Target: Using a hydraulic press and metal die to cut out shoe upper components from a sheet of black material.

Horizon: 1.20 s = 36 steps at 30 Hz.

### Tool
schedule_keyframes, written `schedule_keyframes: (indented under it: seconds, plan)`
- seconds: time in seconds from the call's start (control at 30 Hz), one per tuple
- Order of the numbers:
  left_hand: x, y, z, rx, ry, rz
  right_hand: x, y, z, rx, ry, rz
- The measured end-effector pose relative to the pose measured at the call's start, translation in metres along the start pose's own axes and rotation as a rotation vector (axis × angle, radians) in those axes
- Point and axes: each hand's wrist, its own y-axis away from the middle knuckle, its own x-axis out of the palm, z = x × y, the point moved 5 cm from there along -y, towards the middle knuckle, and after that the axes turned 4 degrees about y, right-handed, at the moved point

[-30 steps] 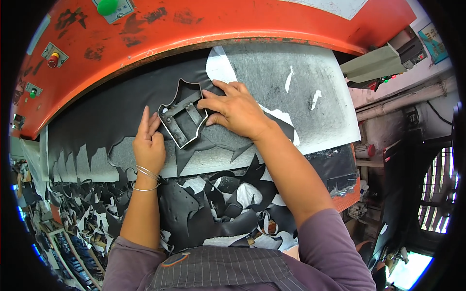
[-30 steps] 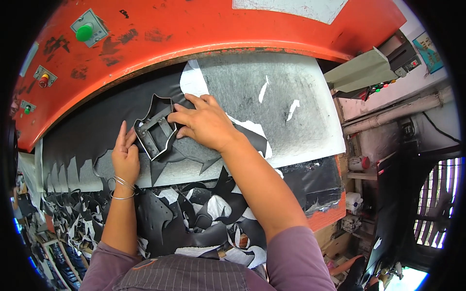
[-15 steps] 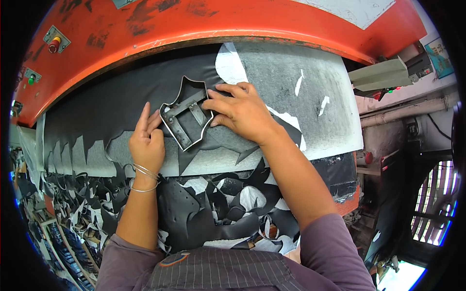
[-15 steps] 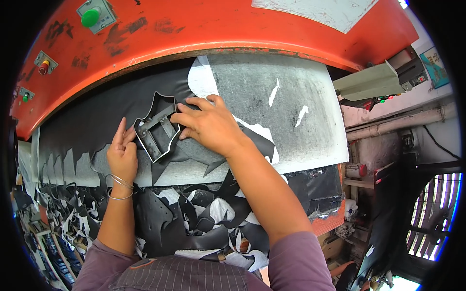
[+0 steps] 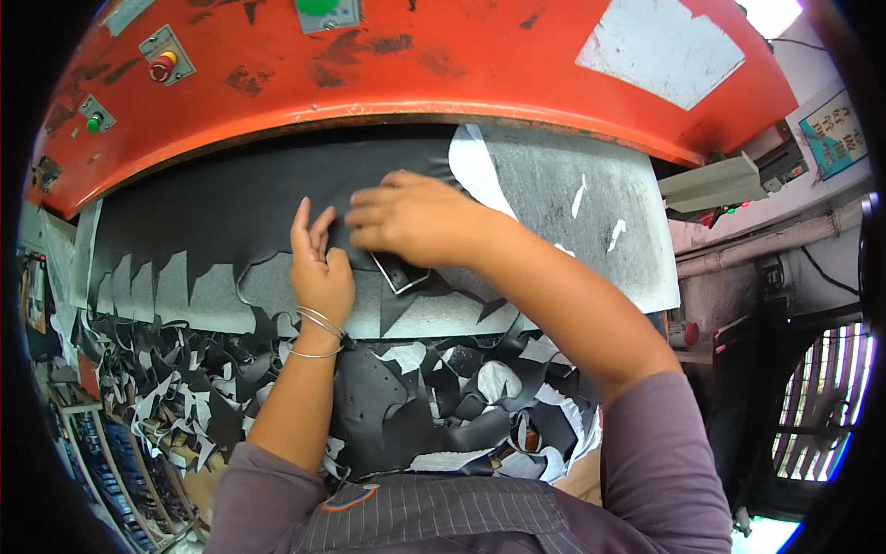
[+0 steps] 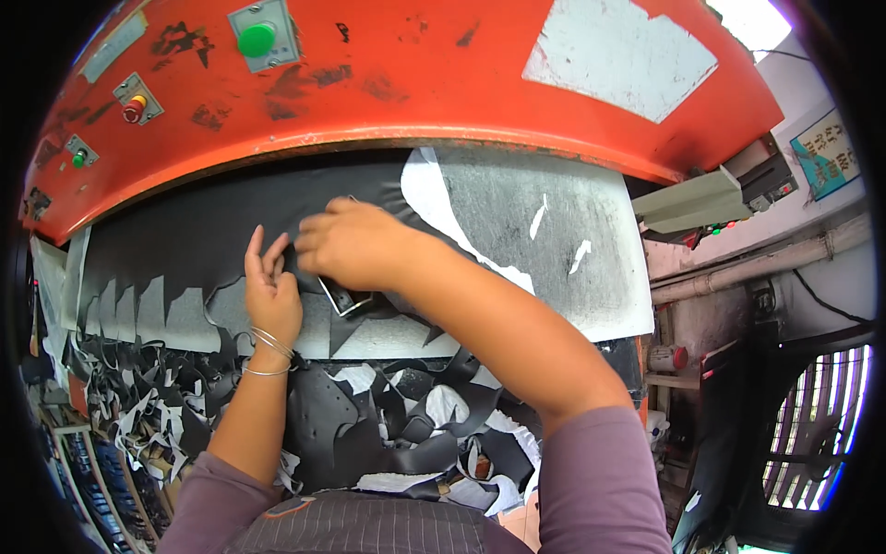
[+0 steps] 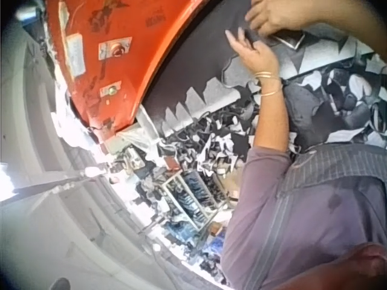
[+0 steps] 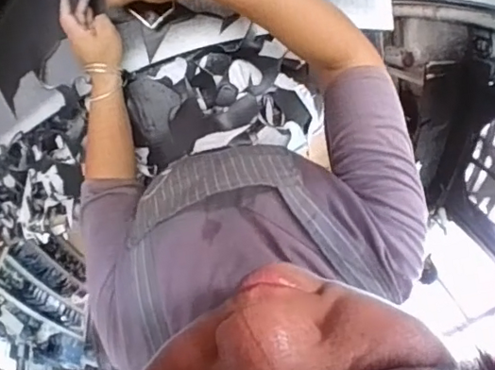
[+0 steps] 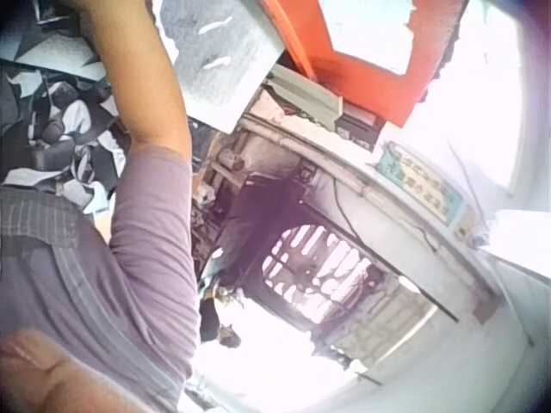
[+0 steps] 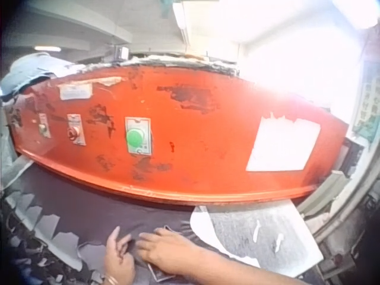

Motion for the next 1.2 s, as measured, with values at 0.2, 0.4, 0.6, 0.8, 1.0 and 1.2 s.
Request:
schedule_keyframes:
  seconds: [0.2,0.4,0.6,0.8,1.0,1.2]
  plan:
    - [-0.002,0.006,0.016,0.044,0.2,-0.112,0.018,-0.023,-0.011,-0.151,-0.023,0.252]
    - [0.001,0.013,0.019,0.057,0.184,-0.129,-0.003,0.047,-0.049,0.414,-0.226,0.167]
    - [0.017,0.011,0.017,-0.04,-0.115,0.16,0.034,0.101,-0.028,1.206,-0.298,-0.069]
    - [0.023,0.006,0.015,0.176,-0.375,0.272,0.032,0.1,-0.02,1.081,-0.336,-0.455]
    - [0.018,0.01,0.015,0.101,-0.191,0.287,0.035,0.12,-0.017,0.775,-0.372,-0.263]
    - [0.013,0.005,0.013,0.118,-0.266,0.251,0.037,0.116,-0.02,0.817,-0.328,-0.224]
